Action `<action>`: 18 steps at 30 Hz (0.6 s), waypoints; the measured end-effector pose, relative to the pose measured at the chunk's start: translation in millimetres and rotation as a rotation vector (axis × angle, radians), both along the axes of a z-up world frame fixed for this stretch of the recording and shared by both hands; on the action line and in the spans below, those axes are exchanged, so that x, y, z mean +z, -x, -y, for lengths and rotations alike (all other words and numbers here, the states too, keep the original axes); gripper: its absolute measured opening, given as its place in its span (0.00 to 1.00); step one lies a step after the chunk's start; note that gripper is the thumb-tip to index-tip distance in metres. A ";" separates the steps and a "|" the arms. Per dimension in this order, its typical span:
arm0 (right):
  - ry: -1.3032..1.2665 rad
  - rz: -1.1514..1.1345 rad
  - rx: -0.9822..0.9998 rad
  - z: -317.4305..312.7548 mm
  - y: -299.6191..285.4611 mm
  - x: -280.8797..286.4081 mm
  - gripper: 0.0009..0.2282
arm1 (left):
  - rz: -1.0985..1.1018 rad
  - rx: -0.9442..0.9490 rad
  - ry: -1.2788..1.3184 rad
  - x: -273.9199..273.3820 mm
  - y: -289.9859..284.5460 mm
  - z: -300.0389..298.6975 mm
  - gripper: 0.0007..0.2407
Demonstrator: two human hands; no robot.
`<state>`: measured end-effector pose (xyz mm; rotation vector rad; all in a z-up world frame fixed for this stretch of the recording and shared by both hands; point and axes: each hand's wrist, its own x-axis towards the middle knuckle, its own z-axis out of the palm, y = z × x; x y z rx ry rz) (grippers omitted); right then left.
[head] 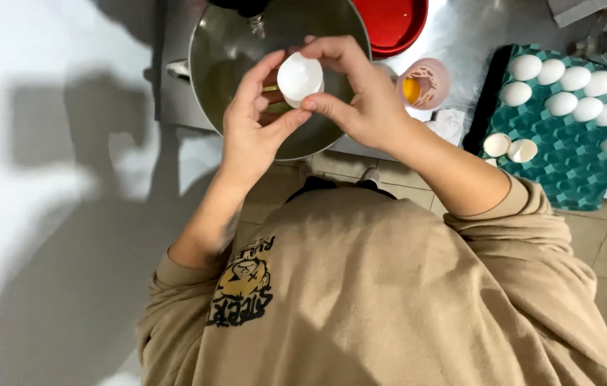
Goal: Separating egg yolks from egg whites into a mixing bowl and a small cup.
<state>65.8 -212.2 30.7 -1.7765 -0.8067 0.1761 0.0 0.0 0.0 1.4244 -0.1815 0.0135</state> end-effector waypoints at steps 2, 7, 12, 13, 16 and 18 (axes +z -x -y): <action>0.028 -0.007 -0.026 2.6 -0.6 0.4 0.22 | -0.004 -0.032 0.032 1.7 -1.4 1.8 0.29; 0.050 0.068 -0.067 26.4 13.3 -1.3 0.21 | -0.096 0.000 -0.115 11.4 2.3 16.2 0.27; -0.023 -0.011 -0.165 100.4 26.8 49.5 0.24 | -0.050 -0.138 -0.187 22.8 2.4 59.1 0.25; 0.009 -0.156 -0.253 119.7 27.7 65.8 0.26 | -0.017 -0.146 -0.221 29.4 2.0 68.7 0.24; -0.394 -0.383 -0.480 223.1 43.8 -1.9 0.16 | -0.019 -0.213 -0.258 38.2 3.6 109.3 0.23; -0.427 -0.327 -0.572 293.2 62.6 -29.5 0.09 | -0.040 -0.252 -0.300 38.1 8.8 143.6 0.23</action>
